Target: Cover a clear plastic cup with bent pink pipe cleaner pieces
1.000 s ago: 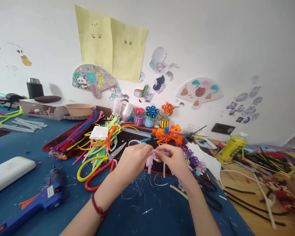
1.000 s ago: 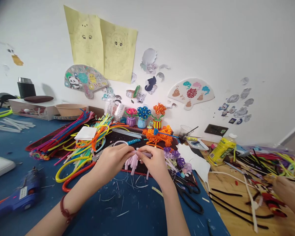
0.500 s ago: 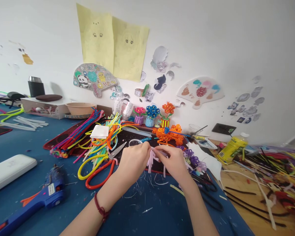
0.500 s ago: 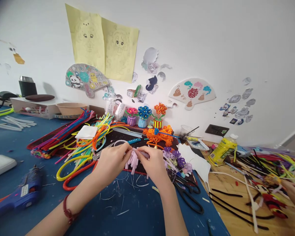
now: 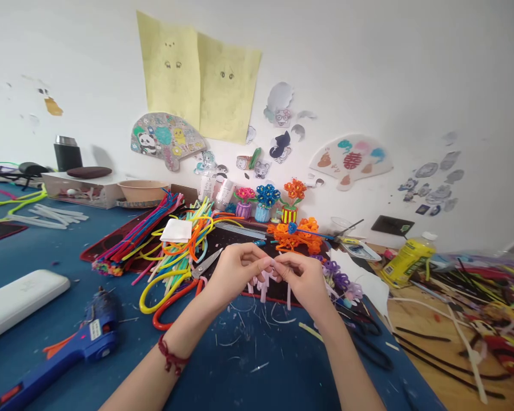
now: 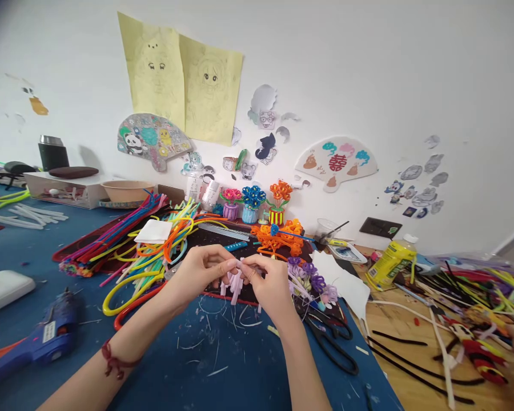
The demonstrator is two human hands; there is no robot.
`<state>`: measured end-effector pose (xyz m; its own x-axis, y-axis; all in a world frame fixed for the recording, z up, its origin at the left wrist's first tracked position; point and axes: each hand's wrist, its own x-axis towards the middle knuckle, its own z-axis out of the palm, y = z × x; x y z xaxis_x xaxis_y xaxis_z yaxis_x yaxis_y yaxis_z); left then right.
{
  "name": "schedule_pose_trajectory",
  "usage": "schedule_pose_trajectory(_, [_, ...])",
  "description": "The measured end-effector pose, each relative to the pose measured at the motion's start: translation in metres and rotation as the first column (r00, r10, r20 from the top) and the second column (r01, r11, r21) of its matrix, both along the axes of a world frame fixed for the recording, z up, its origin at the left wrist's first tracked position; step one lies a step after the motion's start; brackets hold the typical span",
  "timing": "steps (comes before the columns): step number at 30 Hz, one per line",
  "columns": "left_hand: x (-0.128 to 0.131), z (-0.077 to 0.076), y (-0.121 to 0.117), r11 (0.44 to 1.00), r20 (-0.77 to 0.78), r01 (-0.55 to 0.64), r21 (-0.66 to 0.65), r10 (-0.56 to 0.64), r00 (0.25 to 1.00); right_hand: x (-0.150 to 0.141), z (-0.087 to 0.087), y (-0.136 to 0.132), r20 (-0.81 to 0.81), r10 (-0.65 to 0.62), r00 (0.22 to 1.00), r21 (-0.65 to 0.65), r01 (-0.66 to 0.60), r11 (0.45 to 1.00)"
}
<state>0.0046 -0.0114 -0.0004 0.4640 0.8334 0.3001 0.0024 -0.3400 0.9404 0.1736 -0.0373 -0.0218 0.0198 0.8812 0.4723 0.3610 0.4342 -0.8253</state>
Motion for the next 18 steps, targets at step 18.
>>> schedule_pose_trajectory(18, [-0.0012, -0.0001, 0.0003, 0.961, -0.065, -0.089, 0.261, 0.11, 0.992, -0.006, 0.0022, -0.0055, 0.1, -0.054, 0.993, 0.065, 0.048, 0.997])
